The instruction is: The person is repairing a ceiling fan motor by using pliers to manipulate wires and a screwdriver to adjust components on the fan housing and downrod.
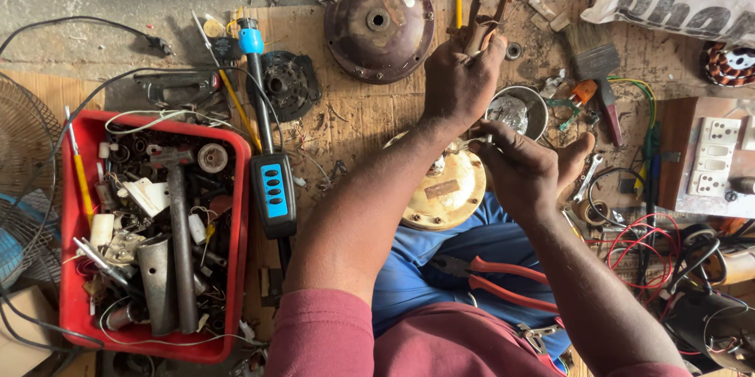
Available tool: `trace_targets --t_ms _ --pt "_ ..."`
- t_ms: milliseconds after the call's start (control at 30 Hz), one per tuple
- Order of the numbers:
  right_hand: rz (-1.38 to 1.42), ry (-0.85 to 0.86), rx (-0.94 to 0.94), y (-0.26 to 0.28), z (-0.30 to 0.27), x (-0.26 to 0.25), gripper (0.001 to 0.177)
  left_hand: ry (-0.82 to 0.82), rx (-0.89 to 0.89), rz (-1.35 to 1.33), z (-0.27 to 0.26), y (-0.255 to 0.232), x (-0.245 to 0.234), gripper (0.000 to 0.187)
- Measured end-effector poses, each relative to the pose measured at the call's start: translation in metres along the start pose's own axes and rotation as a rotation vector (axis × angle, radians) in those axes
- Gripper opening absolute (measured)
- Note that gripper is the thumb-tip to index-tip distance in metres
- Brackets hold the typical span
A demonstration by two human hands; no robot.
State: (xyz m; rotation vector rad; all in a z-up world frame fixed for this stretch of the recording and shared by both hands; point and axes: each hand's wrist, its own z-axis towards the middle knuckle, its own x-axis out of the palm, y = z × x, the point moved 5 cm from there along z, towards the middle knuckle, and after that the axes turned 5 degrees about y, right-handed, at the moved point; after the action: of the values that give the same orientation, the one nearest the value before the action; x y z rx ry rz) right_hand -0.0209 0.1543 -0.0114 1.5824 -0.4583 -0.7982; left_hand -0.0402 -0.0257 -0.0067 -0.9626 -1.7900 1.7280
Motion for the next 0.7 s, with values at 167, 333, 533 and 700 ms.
trace_targets --t_ms 167,333,533,700 --pt "-0.026 0.051 -0.02 0.006 0.001 0.008 0.031 -0.033 0.054 -0.009 -0.002 -0.001 0.001 0.025" --pt "-0.076 0.063 -0.035 0.007 0.001 0.01 0.031 -0.015 0.026 0.005 -0.002 0.0 0.002 0.024" --pt "-0.083 0.083 -0.038 0.013 0.002 0.017 0.031 0.002 0.015 -0.002 -0.001 0.001 0.003 0.025" --pt "-0.172 0.087 -0.008 0.016 0.003 0.017 0.031 0.014 0.018 -0.002 -0.001 0.001 0.003 0.024"
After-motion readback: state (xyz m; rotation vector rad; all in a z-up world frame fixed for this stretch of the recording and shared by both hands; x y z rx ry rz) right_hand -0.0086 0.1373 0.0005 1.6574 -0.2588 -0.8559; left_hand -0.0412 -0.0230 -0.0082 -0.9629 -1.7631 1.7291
